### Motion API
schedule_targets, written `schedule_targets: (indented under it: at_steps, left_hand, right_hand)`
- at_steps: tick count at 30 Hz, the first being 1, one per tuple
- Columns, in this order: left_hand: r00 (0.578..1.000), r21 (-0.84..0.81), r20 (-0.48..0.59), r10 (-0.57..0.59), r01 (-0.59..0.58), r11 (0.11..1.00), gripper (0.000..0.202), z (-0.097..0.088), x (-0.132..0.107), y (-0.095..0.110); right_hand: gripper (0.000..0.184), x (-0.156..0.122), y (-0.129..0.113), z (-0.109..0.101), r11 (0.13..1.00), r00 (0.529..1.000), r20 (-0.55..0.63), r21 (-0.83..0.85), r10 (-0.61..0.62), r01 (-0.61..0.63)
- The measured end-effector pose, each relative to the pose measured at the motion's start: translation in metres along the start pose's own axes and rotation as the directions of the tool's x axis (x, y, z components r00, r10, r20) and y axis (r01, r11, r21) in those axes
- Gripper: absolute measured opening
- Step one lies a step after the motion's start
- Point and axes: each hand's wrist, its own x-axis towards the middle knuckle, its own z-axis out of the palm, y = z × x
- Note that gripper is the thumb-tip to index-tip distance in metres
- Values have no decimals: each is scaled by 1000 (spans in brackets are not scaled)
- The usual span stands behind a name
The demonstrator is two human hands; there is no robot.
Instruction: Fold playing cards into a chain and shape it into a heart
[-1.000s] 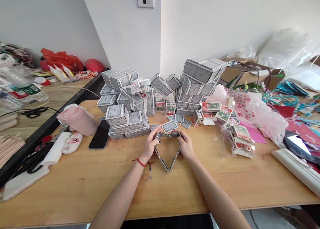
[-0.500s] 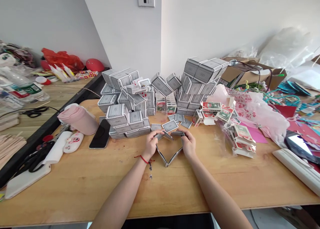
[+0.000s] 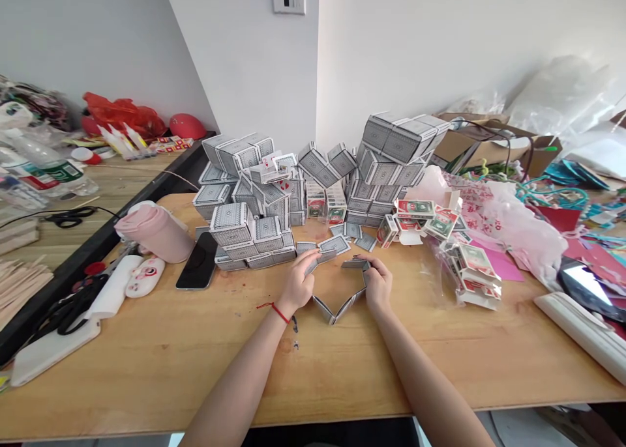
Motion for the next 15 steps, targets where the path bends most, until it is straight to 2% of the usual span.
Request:
schedule_targets:
  at_steps: [6, 11, 15]
  left_hand:
    - [989, 45, 121, 83, -89, 995, 57, -5, -1, 2]
    - [957, 29, 237, 166, -177, 984, 58, -10, 4, 7]
    - [933, 79, 300, 200, -233, 969, 56, -12, 7, 9]
  right_hand:
    - [34, 0, 0, 1, 1000, 998, 60, 11, 20, -20]
    - [34, 1, 4, 2, 1000, 992, 121, 9, 22, -23]
    - [30, 2, 3, 0, 1000, 984, 175, 12, -13, 11]
